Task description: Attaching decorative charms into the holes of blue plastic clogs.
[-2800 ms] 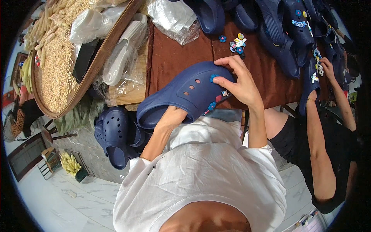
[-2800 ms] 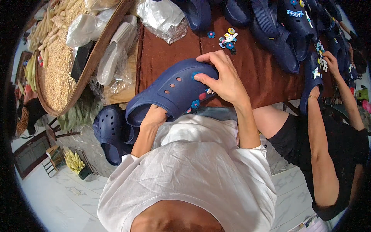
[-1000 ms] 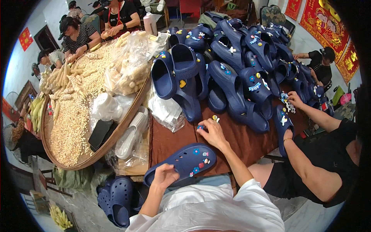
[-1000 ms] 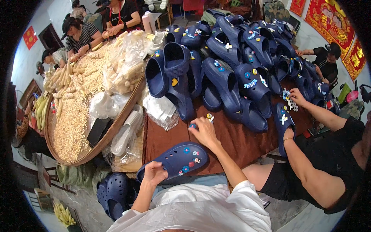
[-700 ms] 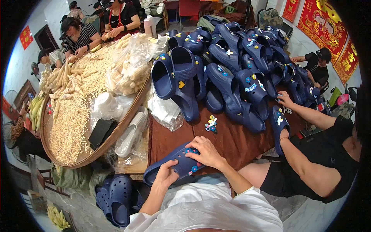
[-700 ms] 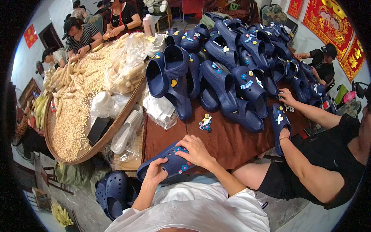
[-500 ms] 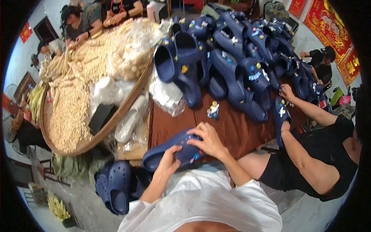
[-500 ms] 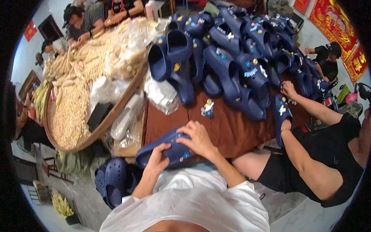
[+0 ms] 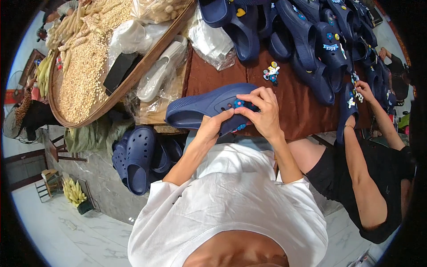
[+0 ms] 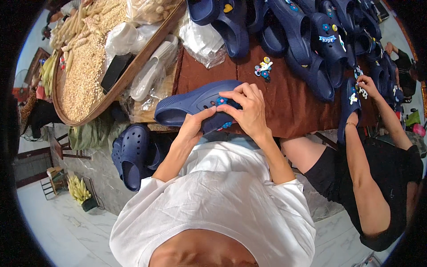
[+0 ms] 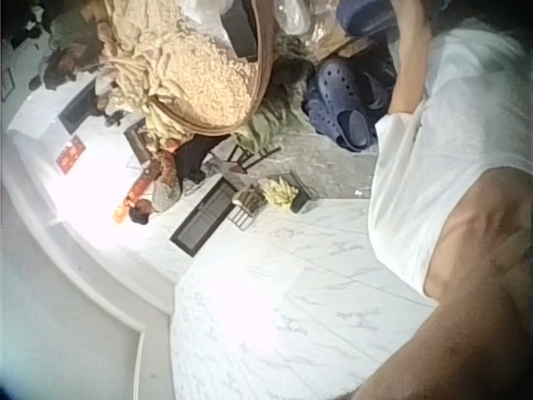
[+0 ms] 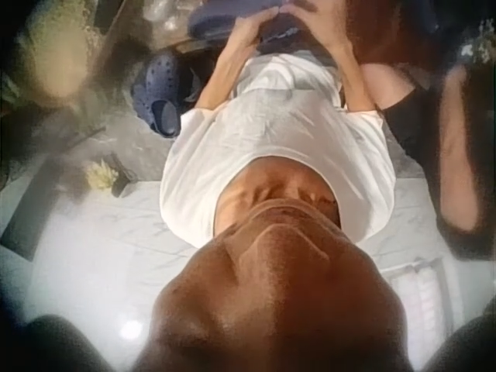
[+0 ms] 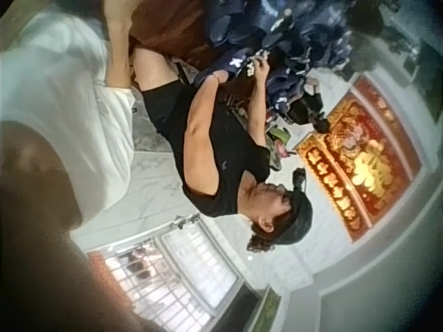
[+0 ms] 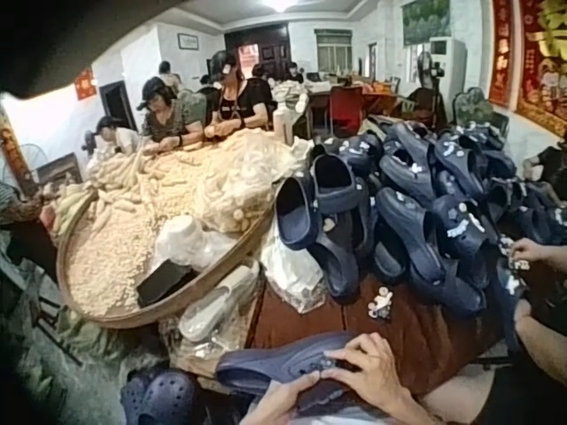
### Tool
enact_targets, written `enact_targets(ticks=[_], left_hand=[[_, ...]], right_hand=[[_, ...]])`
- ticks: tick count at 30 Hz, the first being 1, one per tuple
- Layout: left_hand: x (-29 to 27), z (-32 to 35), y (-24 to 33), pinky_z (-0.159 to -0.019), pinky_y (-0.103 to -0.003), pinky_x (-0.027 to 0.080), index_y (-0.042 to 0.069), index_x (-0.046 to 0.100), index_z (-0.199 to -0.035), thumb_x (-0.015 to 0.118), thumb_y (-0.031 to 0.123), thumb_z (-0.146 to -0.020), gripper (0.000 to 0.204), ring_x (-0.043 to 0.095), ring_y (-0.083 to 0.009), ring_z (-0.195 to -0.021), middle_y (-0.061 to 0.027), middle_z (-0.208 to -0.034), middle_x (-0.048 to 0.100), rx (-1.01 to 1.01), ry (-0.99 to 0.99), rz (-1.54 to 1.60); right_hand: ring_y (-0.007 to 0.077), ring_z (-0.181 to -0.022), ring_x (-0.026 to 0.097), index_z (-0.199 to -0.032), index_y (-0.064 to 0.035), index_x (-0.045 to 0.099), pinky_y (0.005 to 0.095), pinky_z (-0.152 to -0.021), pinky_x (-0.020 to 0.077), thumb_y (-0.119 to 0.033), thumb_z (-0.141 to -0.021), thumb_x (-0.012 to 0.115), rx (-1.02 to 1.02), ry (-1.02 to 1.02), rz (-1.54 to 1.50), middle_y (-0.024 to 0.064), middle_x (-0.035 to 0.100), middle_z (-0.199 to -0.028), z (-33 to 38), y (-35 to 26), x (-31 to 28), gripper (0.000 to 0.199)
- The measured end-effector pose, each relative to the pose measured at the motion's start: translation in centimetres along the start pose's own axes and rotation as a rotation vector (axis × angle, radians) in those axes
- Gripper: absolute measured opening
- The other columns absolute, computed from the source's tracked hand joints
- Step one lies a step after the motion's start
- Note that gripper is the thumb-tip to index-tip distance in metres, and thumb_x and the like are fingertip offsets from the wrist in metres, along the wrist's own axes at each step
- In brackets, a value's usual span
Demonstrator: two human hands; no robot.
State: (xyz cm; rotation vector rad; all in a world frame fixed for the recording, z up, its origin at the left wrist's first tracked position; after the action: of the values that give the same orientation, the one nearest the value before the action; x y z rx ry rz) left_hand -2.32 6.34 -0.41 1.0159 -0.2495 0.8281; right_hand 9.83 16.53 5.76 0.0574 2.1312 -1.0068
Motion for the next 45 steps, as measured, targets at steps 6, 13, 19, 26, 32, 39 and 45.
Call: enact_targets(ticks=[6,13,19,26,32,39,45], left_hand=[[-0.1,-0.6,-0.4,-0.075,-0.029,0.056,0.006,0.065,-0.114,0.071,0.010,-0.090,0.025,0.065,-0.0120,-0.090,-0.0018,-0.102,0.067,0.092,0.014,-0.054],[-0.3,-0.8,-0.3,-0.077,-0.027,0.051,0.007,0.067,-0.110,0.072,0.007,-0.089,0.022,0.061,-0.0094,-0.086,0.0012,-0.097,0.065,0.155,0.071,-0.063],[-0.6,-0.7,-0.5,-0.084,-0.027,0.050,0.006,0.066,-0.114,0.071,0.005,-0.089,0.026,0.060,-0.0091,-0.093,0.0012,-0.101,0.065,0.248,0.054,-0.184],[0.4,0.1,0.2,-0.095,-0.032,0.049,0.004,0.061,-0.128,0.070,0.014,-0.093,0.037,0.060,-0.0153,-0.108,-0.0051,-0.119,0.065,0.289,-0.035,-0.406],[0.5,0.0,0.5,-0.097,-0.033,0.048,0.004,0.059,-0.132,0.069,0.017,-0.094,0.040,0.060,-0.0156,-0.109,-0.0059,-0.121,0.065,0.345,-0.085,-0.481],[-0.6,-0.5,1.2,-0.099,-0.033,0.047,0.002,0.059,-0.127,0.071,0.015,-0.087,0.043,0.061,-0.0180,-0.108,-0.0078,-0.119,0.065,0.083,-0.018,-0.167],[-2.6,-0.1,0.8,-0.096,-0.037,0.051,-0.003,0.062,-0.118,0.066,0.006,-0.082,0.038,0.065,-0.0222,-0.104,-0.0105,-0.109,0.068,-0.075,0.137,0.074]], right_hand=[[0.0222,-0.086,0.052,-0.101,-0.0161,0.078,0.0366,-0.080,0.0426,-0.032,-0.070,0.083,-0.004,-0.036,0.023,0.0017,0.056,-0.086,0.2,-0.1,0.3,0.035],[0.0221,-0.086,0.052,-0.106,-0.0162,0.078,0.0363,-0.081,0.0429,-0.029,-0.075,0.081,0.010,-0.102,0.017,0.0022,0.056,-0.088,-0.2,-0.6,-0.1,0.034],[0.0256,-0.095,0.054,-0.105,-0.0114,0.075,0.0382,-0.086,0.0442,-0.023,-0.077,0.080,0.160,-0.127,-0.125,0.0053,0.059,-0.097,-0.3,0.6,-0.1,0.031],[0.0306,-0.111,0.049,-0.118,-0.0114,0.067,0.0422,-0.098,0.0388,-0.027,-0.072,0.083,0.165,-0.165,-0.062,0.0089,0.055,-0.115,-1.3,1.0,-0.8,0.051],[0.0294,-0.115,0.049,-0.121,-0.0132,0.066,0.0437,-0.099,0.0362,-0.032,-0.070,0.085,0.238,-0.276,-0.033,0.0078,0.055,-0.118,-2.1,2.3,-0.4,0.057],[0.0274,-0.120,0.049,-0.125,-0.0121,0.064,0.0426,-0.102,0.0329,-0.042,-0.082,0.077,0.194,-0.235,-0.065,0.0067,0.057,-0.121,-1.2,3.0,0.7,0.054],[0.0237,-0.089,0.065,-0.108,-0.0017,0.070,0.0325,-0.079,0.0502,-0.014,-0.096,0.061,0.281,-0.030,-0.341,0.0113,0.065,-0.097,-0.9,7.1,-0.3,0.019]])
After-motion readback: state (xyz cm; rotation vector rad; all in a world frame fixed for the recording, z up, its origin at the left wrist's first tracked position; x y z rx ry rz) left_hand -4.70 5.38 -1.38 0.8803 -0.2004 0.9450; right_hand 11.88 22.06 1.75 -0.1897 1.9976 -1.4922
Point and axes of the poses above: each hand's wrist, its own z-axis away from the middle knuckle, its own x-axis out of the palm, y = z × x, the point moved 6 cm from there along -z, towards the middle knuckle
